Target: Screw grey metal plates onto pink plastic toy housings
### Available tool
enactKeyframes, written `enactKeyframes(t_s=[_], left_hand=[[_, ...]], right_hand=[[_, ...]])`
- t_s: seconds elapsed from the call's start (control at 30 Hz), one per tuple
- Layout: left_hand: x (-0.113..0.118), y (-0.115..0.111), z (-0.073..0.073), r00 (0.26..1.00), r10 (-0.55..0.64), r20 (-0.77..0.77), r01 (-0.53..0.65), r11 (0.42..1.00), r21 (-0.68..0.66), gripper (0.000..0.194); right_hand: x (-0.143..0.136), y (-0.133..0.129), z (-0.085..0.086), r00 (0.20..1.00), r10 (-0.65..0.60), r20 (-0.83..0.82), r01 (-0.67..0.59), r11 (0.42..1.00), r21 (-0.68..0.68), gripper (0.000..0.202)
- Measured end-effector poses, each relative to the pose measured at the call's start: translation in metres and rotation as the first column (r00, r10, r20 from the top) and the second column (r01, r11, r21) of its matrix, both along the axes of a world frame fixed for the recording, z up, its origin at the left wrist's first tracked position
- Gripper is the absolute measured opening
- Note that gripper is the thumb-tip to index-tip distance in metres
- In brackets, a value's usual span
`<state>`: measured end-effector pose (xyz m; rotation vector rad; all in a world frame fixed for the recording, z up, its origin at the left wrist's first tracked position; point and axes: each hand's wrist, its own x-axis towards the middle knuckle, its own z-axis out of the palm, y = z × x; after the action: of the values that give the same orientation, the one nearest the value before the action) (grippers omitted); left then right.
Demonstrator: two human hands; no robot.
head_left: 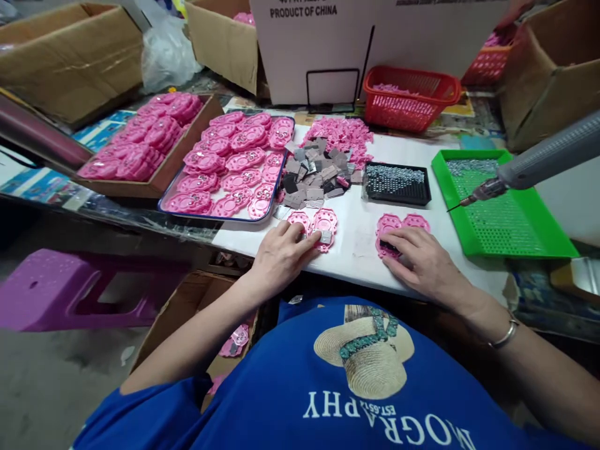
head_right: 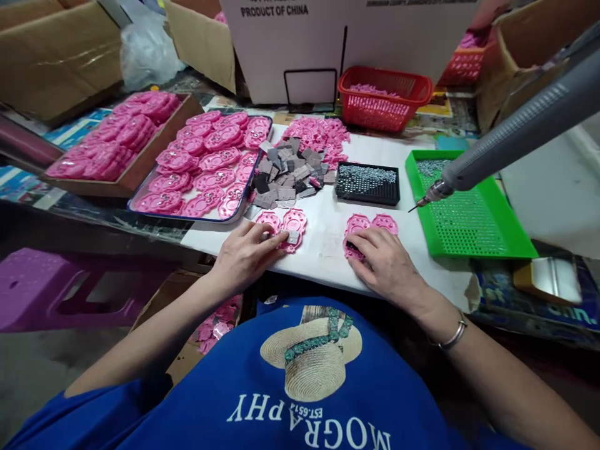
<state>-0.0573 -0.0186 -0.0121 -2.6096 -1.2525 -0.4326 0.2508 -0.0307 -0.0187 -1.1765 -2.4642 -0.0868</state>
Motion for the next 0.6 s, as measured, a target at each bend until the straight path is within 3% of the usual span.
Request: enactKeyframes(t_s=[0.33,0.5,0.6], left_hand=[[0.077,0.003,-0.001,0.989,-0.143,0.020,0.144,0.990,-0.008,0.034],[0.088,0.003,0.000,0.985,-0.174,0.013,0.174,0.985,0.003,0.034],[0.085,0.003,0.004,0.983,-0.185,0.010,0.185,0.982,-0.025,0.037]], right_hand=[[0.024,-0.016,0.002,0.999,-0.004,-0.038,0.002,0.998,-0.066,0.034],[0.026,-0.021,0.009,0.998,-0.003,-0.059,0.000,0.999,-0.051,0.037],[0.042,-0.030,0.021,0.980,-0.091,-0.177,0.098,0.995,0.034,0.042]])
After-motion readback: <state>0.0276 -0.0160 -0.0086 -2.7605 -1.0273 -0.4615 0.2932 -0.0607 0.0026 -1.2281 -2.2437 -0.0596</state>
